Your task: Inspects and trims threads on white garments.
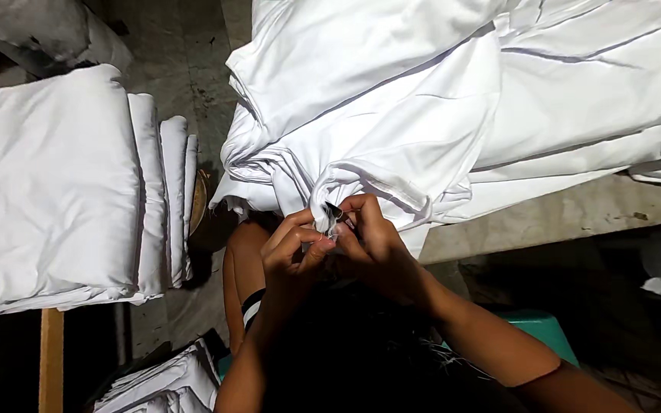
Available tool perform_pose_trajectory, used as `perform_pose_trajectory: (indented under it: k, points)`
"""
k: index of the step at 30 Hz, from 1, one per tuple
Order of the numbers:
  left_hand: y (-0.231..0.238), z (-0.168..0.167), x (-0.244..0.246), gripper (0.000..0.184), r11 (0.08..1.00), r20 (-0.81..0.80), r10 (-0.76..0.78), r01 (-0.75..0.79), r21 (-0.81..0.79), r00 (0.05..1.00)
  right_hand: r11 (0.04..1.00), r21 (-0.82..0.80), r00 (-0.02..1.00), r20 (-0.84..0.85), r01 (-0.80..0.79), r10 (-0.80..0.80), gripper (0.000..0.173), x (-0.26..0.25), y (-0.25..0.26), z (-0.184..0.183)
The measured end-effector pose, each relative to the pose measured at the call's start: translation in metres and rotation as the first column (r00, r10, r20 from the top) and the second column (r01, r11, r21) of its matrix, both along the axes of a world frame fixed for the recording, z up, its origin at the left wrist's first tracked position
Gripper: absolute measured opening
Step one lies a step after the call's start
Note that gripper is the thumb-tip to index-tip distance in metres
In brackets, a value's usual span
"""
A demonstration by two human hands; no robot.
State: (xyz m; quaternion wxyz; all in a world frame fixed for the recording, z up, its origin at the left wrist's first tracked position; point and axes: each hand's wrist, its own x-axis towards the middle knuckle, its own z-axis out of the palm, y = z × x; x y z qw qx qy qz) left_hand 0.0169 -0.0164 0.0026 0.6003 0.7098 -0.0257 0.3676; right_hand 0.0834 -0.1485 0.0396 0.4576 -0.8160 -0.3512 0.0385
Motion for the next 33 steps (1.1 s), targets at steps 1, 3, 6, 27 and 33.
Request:
perform_pose_trajectory:
  k: [1, 3, 6, 27, 33]
  points:
    - [0.002, -0.001, -0.001, 0.031, 1.000, 0.009, -0.001, 0.001, -0.004, 1.000, 1.000, -0.003, 1.000, -0.002, 0.023, -0.023, 0.020, 0.002, -0.001, 0.000]
    - [0.005, -0.006, -0.003, 0.045, 0.995, 0.025, -0.052, 0.054, -0.080, 0.998, 0.998, 0.010, 0.998, -0.004, 0.064, -0.064, 0.022, 0.008, -0.005, 0.001]
    - [0.004, -0.007, -0.003, 0.051, 0.959, -0.077, -0.069, 0.045, -0.281, 0.995, 0.986, 0.140, 0.994, 0.049, 0.093, -0.101, 0.025, 0.018, -0.008, 0.010]
    - [-0.033, -0.013, 0.005, 0.015, 0.759, 0.113, -0.205, 0.231, -0.609, 0.972, 0.985, -0.124, 0.945, 0.317, 0.119, -0.074, 0.026, 0.013, -0.032, -0.005]
    - [-0.036, -0.013, 0.005, 0.015, 0.777, 0.108, -0.181, 0.210, -0.593, 0.978, 0.987, -0.113, 0.937, 0.342, 0.118, -0.073, 0.026, 0.009, -0.026, -0.008]
